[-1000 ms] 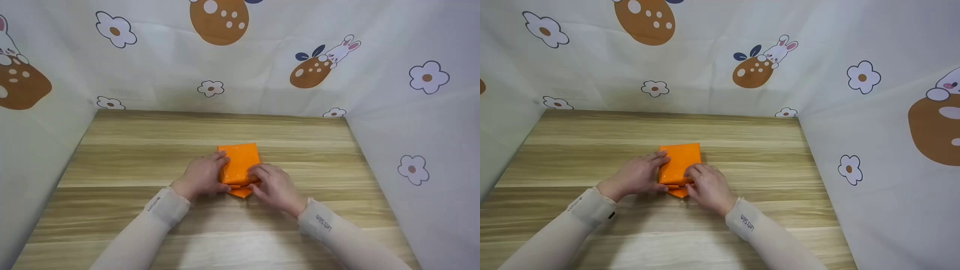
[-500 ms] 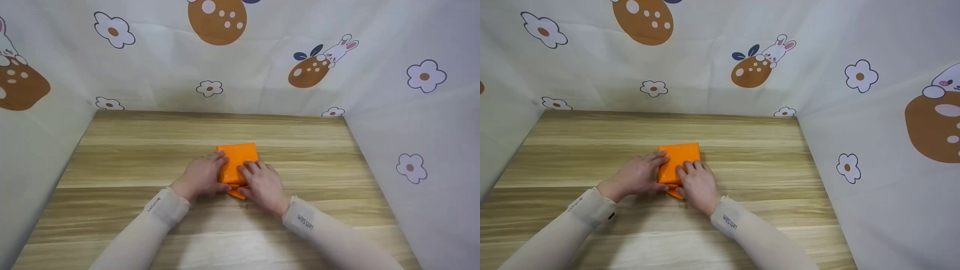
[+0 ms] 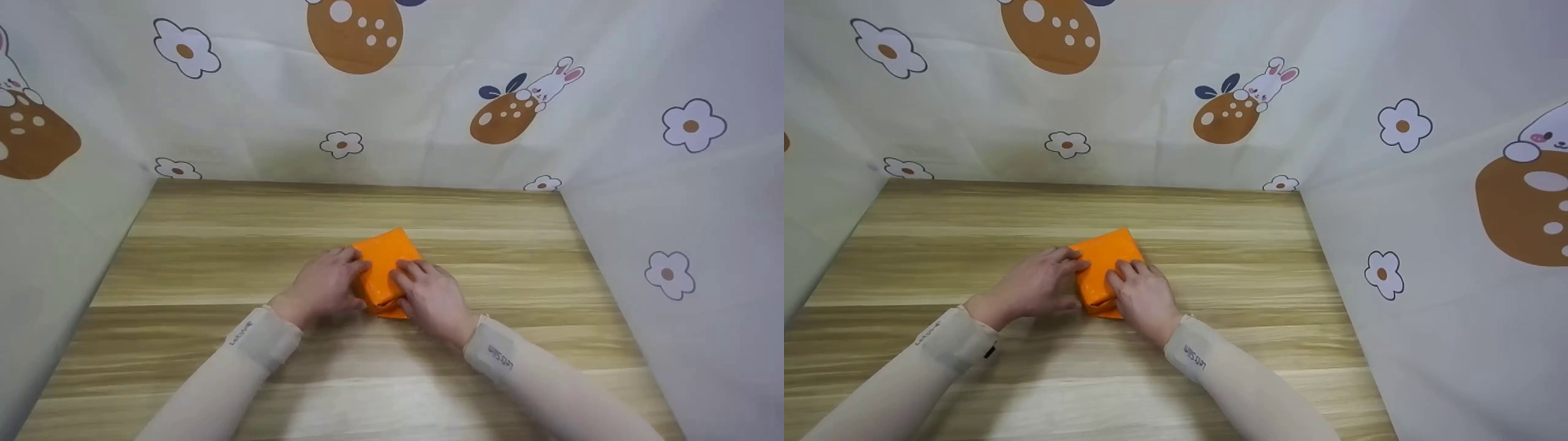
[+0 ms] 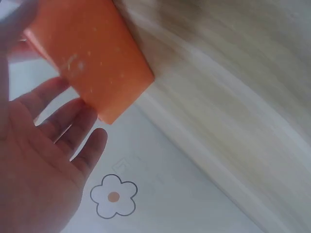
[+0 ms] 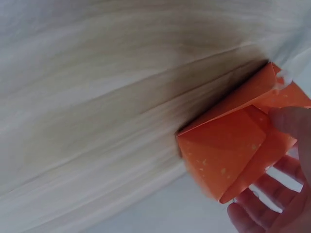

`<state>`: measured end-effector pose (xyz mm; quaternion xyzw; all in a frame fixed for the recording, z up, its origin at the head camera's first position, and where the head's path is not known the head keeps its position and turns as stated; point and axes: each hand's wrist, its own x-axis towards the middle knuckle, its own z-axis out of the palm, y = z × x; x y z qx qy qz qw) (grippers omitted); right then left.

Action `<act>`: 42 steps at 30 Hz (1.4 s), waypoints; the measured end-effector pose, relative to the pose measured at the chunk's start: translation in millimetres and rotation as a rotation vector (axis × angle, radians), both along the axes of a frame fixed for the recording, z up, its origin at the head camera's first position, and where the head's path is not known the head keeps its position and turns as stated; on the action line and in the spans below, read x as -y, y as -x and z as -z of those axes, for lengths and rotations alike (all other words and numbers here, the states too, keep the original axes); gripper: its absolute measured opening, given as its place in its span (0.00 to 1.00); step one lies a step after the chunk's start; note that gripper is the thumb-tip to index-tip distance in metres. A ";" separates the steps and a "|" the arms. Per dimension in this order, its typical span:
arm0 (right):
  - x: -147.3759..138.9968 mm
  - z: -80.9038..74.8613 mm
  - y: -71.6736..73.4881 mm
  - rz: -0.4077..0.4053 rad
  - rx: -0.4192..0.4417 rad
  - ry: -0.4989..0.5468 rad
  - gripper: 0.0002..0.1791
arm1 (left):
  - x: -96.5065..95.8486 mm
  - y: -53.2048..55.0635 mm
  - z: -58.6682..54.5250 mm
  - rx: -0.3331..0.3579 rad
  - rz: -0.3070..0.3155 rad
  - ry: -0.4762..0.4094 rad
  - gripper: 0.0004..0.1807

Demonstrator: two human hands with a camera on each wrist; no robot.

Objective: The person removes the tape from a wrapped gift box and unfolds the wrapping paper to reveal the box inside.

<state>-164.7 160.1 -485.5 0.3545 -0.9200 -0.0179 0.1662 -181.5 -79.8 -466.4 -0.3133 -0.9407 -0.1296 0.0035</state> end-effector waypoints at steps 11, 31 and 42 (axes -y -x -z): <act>-4.3 -2.9 3.8 -0.064 0.096 0.025 0.32 | 5.7 13.3 8.2 -0.049 0.017 -0.053 0.26; 3.6 -8.5 -5.8 0.019 0.062 0.007 0.37 | -3.1 7.3 7.4 -0.138 0.007 0.007 0.22; -13.5 -11.4 5.5 -0.016 0.169 0.042 0.34 | -2.3 2.8 -2.2 -0.030 0.017 0.009 0.21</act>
